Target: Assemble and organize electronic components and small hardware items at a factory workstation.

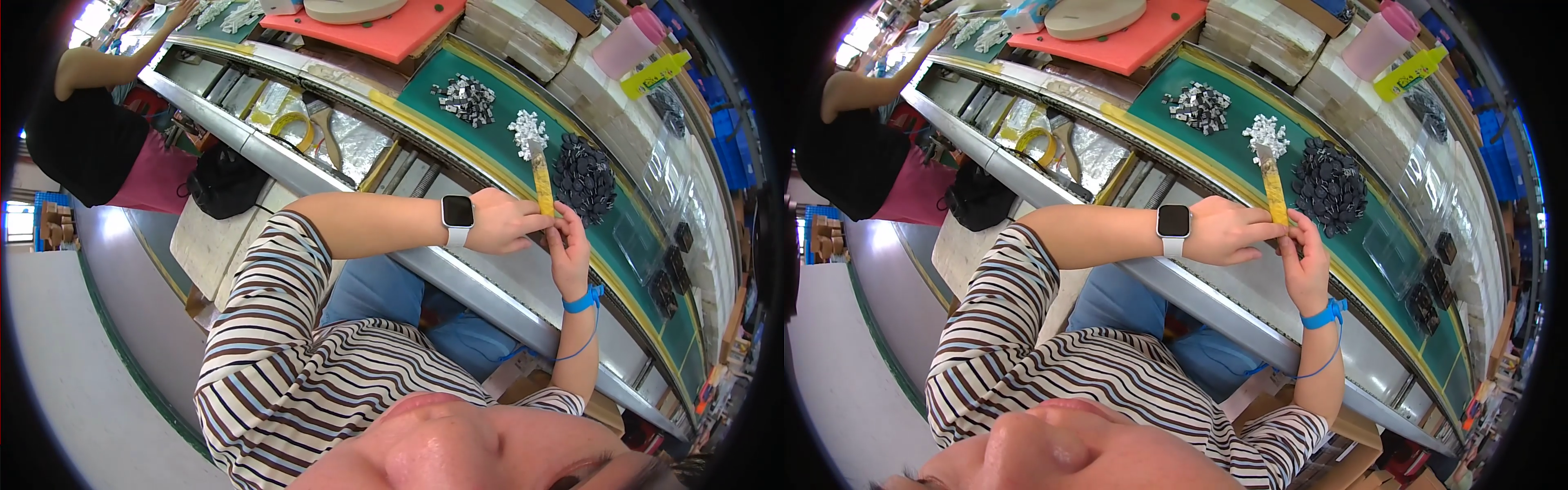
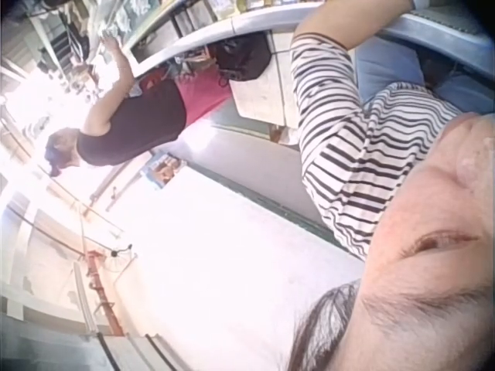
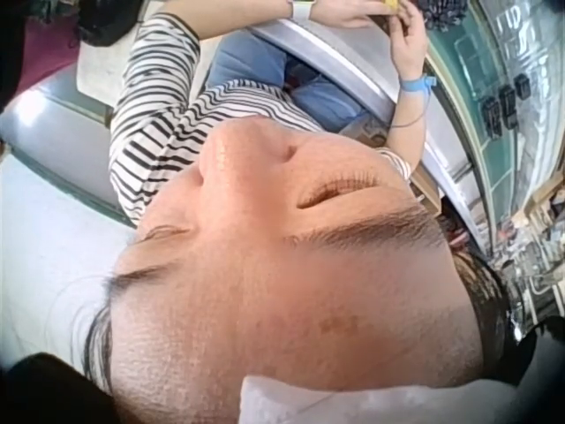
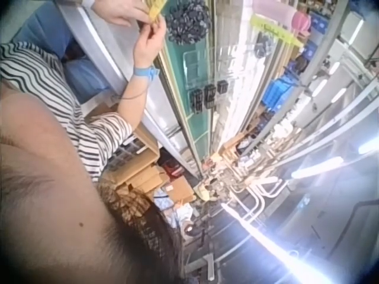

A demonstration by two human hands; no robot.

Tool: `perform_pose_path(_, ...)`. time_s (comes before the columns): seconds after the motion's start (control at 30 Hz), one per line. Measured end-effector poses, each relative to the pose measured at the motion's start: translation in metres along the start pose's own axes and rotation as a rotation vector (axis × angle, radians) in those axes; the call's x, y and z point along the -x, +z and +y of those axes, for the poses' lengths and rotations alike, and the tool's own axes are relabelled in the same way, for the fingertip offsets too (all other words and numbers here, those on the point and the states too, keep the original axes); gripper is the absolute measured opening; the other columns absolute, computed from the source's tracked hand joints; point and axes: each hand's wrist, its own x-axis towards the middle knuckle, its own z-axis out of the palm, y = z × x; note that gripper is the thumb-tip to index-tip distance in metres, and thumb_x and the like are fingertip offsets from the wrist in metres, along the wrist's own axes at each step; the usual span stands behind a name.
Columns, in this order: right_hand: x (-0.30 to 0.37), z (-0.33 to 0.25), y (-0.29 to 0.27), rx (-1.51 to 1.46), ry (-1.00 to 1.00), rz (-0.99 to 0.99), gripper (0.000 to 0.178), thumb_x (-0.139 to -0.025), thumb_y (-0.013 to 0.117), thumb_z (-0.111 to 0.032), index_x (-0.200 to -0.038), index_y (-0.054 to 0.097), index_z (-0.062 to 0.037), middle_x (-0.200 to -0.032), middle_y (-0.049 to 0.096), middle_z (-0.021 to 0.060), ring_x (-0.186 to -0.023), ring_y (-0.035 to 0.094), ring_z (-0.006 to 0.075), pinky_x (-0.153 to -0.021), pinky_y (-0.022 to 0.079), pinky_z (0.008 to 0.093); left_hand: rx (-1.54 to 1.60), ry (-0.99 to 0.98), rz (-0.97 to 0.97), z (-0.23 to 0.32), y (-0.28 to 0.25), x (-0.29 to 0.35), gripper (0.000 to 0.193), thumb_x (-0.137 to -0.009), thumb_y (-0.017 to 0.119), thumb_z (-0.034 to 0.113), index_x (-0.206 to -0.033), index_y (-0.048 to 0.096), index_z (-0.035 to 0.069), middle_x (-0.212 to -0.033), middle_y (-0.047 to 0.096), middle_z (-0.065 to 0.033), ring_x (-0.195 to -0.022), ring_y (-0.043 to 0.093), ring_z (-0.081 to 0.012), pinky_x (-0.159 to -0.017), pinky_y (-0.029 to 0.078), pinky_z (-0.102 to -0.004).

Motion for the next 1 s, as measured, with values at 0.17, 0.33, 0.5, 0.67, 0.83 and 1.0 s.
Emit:
perform_pose_path(0.17,0.0002,-0.0015,0.0003,0.014,0.006,0.002,0.032,-0.086,0.05,-0.007,-0.117,0.042,-0.0014,-0.082,0.058,0.0055,-0.069,0.053,0.0095,-0.064,0.044,0.0219,0.003,-0.006,-0.007,-0.0003,0.0006,0.0001,0.05,-0.069,0.063,0.018,-0.115,0.044,0.012,-0.098,0.054,-0.0066,-0.078,0.059,-0.024,-0.059,0.05,-0.0338)
perform_pose_path(0.33,0.0003,-0.0023,-0.0002,0.031,-0.008,-0.007,0.033,-0.086,0.049,-0.007,-0.117,0.041,-0.0016,-0.082,0.058,0.0053,-0.069,0.053,0.0097,-0.064,0.044,0.0221,-0.004,0.001,-0.014,-0.0007,0.0012,0.0003,0.049,-0.069,0.063,0.018,-0.114,0.044,0.011,-0.098,0.054,-0.0069,-0.078,0.059,-0.0239,-0.06,0.05,-0.0337)
perform_pose_path(0.5,0.0001,-0.0009,-0.0003,0.021,-0.01,-0.009,0.032,-0.086,0.049,-0.008,-0.117,0.042,-0.0016,-0.082,0.058,0.0054,-0.069,0.053,0.0098,-0.063,0.044,0.0222,-0.008,0.0,-0.005,-0.0005,0.0014,0.0005,0.049,-0.07,0.063,0.018,-0.114,0.044,0.012,-0.097,0.054,-0.0069,-0.078,0.059,-0.0239,-0.06,0.05,-0.0336)
perform_pose_path(0.67,0.0,-0.0004,-0.0001,0.009,0.0,-0.005,0.032,-0.086,0.05,-0.009,-0.117,0.042,-0.0016,-0.081,0.058,0.0054,-0.069,0.053,0.0099,-0.063,0.044,0.0222,-0.012,-0.004,-0.012,-0.0005,0.0013,0.0008,0.049,-0.07,0.063,0.018,-0.115,0.044,0.012,-0.097,0.054,-0.0068,-0.078,0.059,-0.0242,-0.059,0.05,-0.0338)
perform_pose_path(0.83,0.0001,-0.0004,-0.0003,0.022,-0.004,-0.006,0.032,-0.086,0.05,-0.009,-0.117,0.042,-0.0017,-0.081,0.058,0.0052,-0.069,0.053,0.0098,-0.063,0.044,0.0223,-0.006,-0.004,-0.005,0.0001,0.0009,0.0007,0.05,-0.069,0.063,0.018,-0.115,0.044,0.012,-0.097,0.054,-0.0068,-0.078,0.059,-0.0243,-0.059,0.05,-0.034)
perform_pose_path(1.0,0.0005,0.0004,-0.0005,0.023,-0.009,-0.006,0.032,-0.086,0.05,-0.008,-0.117,0.042,-0.0017,-0.081,0.058,0.0051,-0.069,0.053,0.0095,-0.063,0.043,0.022,-0.007,-0.004,-0.005,-0.0001,0.0013,0.0006,0.051,-0.069,0.064,0.018,-0.115,0.044,0.012,-0.098,0.054,-0.0069,-0.078,0.059,-0.0243,-0.059,0.05,-0.034)
